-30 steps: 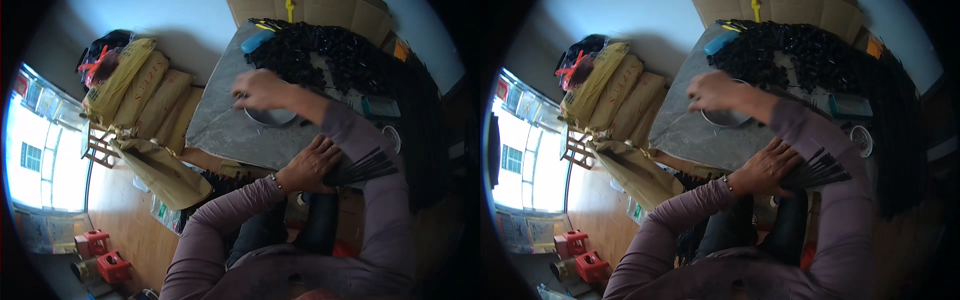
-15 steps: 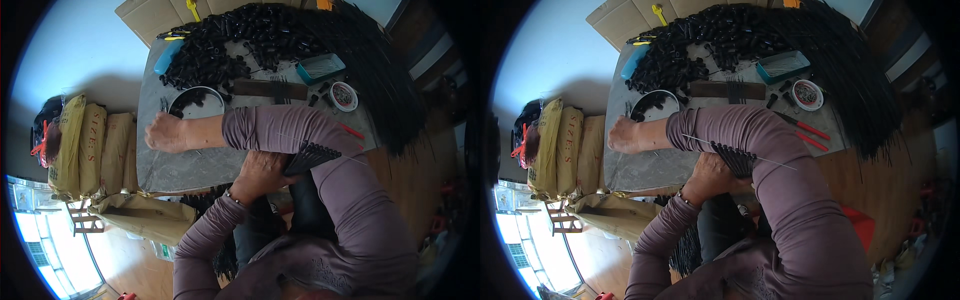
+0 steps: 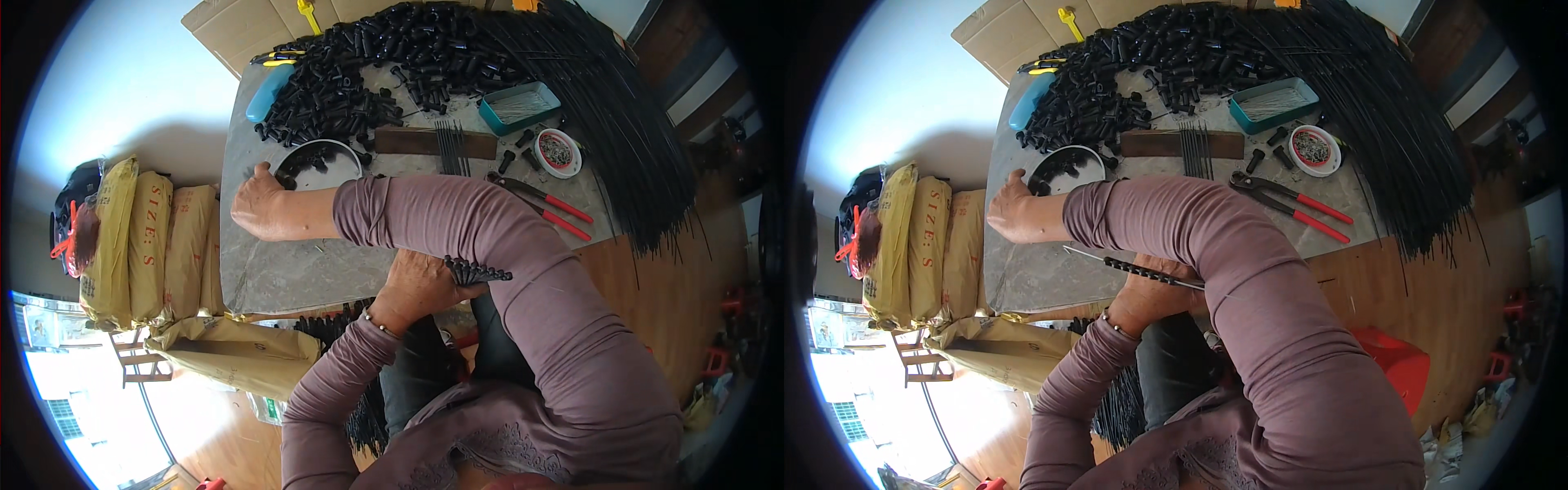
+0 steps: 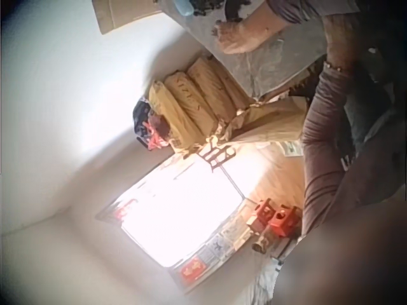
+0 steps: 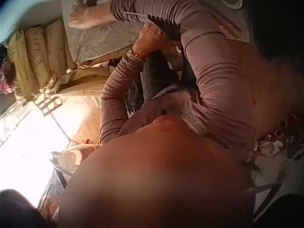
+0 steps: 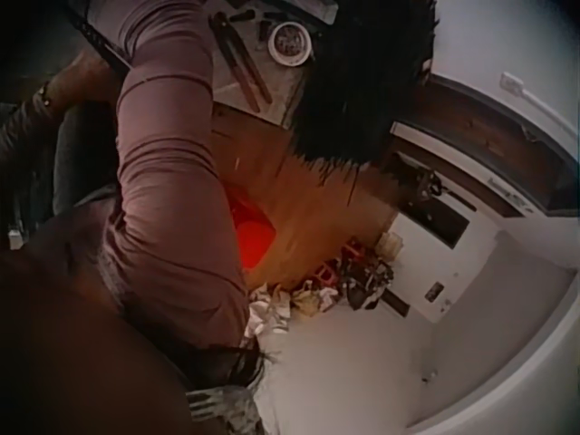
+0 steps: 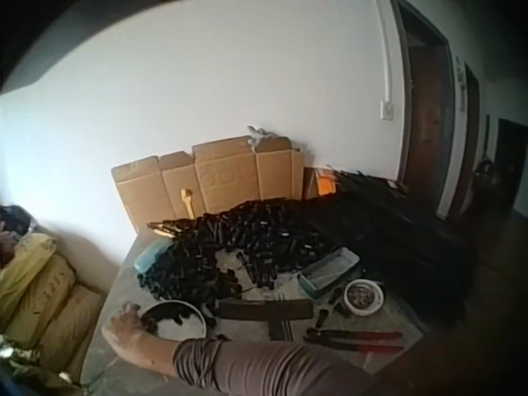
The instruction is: The recorder is measuring, cutting, and bundling black plastic rods at a workbench.
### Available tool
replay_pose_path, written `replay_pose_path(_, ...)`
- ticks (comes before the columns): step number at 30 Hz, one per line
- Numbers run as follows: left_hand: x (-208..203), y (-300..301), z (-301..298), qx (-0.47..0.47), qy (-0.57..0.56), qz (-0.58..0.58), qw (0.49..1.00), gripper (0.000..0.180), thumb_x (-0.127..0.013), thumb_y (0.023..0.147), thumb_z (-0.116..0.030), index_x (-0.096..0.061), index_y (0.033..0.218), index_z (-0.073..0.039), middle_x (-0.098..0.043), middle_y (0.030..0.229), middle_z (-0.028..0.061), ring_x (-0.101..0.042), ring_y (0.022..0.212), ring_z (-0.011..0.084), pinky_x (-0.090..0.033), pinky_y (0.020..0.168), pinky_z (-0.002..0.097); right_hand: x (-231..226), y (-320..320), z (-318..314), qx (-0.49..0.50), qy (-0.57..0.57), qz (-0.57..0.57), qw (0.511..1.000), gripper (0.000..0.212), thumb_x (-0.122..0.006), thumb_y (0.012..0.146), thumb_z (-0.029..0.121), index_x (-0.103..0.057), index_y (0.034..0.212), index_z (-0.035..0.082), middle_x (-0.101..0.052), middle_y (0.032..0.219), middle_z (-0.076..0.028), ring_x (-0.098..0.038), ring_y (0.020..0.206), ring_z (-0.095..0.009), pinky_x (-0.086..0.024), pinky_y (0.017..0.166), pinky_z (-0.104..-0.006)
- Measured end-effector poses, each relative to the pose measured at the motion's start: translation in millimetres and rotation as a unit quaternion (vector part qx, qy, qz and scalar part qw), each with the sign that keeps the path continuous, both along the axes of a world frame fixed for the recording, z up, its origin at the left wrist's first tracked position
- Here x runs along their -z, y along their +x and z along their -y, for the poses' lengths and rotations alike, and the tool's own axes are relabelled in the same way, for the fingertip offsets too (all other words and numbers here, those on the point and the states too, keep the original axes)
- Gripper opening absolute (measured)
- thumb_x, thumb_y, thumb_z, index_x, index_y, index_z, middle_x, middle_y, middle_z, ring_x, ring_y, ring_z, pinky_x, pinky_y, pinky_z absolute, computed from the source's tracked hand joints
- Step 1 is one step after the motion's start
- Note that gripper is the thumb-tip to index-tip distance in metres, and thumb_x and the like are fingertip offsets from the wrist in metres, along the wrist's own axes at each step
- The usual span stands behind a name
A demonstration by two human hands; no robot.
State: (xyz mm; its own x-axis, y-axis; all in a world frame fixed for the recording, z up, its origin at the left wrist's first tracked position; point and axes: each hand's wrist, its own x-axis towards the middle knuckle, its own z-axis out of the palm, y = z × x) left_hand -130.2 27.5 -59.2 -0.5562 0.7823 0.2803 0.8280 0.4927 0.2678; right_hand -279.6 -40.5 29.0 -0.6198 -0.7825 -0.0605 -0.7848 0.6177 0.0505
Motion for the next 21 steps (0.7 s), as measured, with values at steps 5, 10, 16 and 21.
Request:
replay_pose_path(5,-5,-2,-1,0.004,0.021,0.029,0.999,0.094,-0.073,0.068,-0.059,-0.046,0.132,0.003,-0.048,0.132,0.0227,-0.045,0.125,0.0378,-0.034,0.106,0.0455,18,-11,5,0.033,-0.067,0.009,0.997,0.024,-0.059,0.083,0.012,-0.070,0.103,0.004,-0.067,0.100,-0.012,-0.061,0.096,-0.027,-0.035,0.084,-0.0565)
replay_pose_path(10,-5,-1,1,0.011,0.065,-0.011,0.998,0.086,-0.074,0.068,-0.056,-0.050,0.131,-0.002,-0.052,0.130,0.0187,-0.048,0.122,0.0353,-0.036,0.105,0.0451,14,-6,4,0.069,-0.073,-0.010,0.995,0.025,-0.060,0.083,0.014,-0.069,0.104,0.004,-0.064,0.104,-0.010,-0.059,0.099,-0.025,-0.034,0.081,-0.0510)
replay_pose_path(16,-17,-1,3,0.015,0.060,0.048,0.997,0.080,-0.076,0.067,-0.053,-0.055,0.127,-0.006,-0.056,0.126,0.0161,-0.051,0.119,0.0338,-0.038,0.103,0.0444,25,-14,14,0.102,-0.137,0.022,0.985,0.029,-0.059,0.083,0.014,-0.066,0.109,0.003,-0.064,0.108,-0.011,-0.058,0.105,-0.025,-0.036,0.084,-0.0493)
replay_pose_path(21,-13,-1,5,0.011,0.084,0.043,0.995,0.081,-0.076,0.065,-0.053,-0.055,0.127,-0.007,-0.057,0.125,0.0157,-0.053,0.118,0.0333,-0.038,0.102,0.0452,31,-29,22,0.141,-0.252,0.099,0.952,0.031,-0.058,0.078,0.009,-0.062,0.108,0.001,-0.065,0.104,-0.016,-0.062,0.100,-0.029,-0.043,0.083,-0.0490)
